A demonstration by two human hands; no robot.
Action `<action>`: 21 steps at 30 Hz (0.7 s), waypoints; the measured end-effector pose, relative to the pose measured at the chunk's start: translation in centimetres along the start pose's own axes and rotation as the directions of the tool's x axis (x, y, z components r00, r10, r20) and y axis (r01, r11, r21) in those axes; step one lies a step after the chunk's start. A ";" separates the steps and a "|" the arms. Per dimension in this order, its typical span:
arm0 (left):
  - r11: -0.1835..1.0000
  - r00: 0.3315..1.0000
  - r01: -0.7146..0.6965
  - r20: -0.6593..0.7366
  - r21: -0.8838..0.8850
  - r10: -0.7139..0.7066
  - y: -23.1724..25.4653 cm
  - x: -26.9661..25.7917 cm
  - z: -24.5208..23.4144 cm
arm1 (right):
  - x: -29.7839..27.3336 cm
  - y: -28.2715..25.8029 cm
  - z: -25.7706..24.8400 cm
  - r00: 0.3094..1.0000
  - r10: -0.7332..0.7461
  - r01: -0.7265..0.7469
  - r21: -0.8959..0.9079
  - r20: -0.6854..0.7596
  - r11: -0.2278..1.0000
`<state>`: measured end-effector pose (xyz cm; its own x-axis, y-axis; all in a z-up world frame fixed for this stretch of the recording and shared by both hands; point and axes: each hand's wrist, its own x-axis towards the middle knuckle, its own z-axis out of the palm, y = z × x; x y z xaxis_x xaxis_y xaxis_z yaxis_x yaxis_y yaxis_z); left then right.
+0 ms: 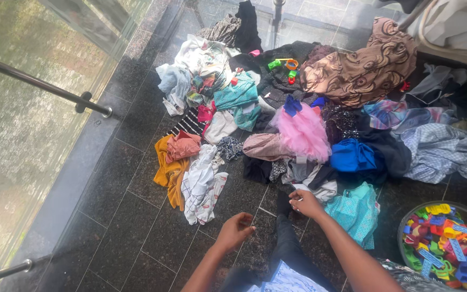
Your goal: The person stands on a tiled balcony floor beside a large pile of scattered clothes and folds garments one at a time, smoothing and folding each item by hand before placing it into a plastic laundry basket. Children's building blocks sit in a bowl nearby and remain untouched.
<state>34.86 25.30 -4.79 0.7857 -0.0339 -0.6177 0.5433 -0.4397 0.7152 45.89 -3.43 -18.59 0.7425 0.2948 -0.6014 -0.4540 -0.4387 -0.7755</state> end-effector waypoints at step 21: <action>0.996 0.998 -0.009 -0.068 0.094 0.016 -4.1 26.6 1.6 | 25.4 15.5 3.6 0.983 0.151 -0.178 -0.339 -0.105 0.924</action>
<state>53.09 24.72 -24.66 0.8126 0.0206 -0.5825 0.5057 -0.5217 0.6870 55.96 0.30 -46.63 0.7125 0.1346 -0.6886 -0.3849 -0.7456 -0.5440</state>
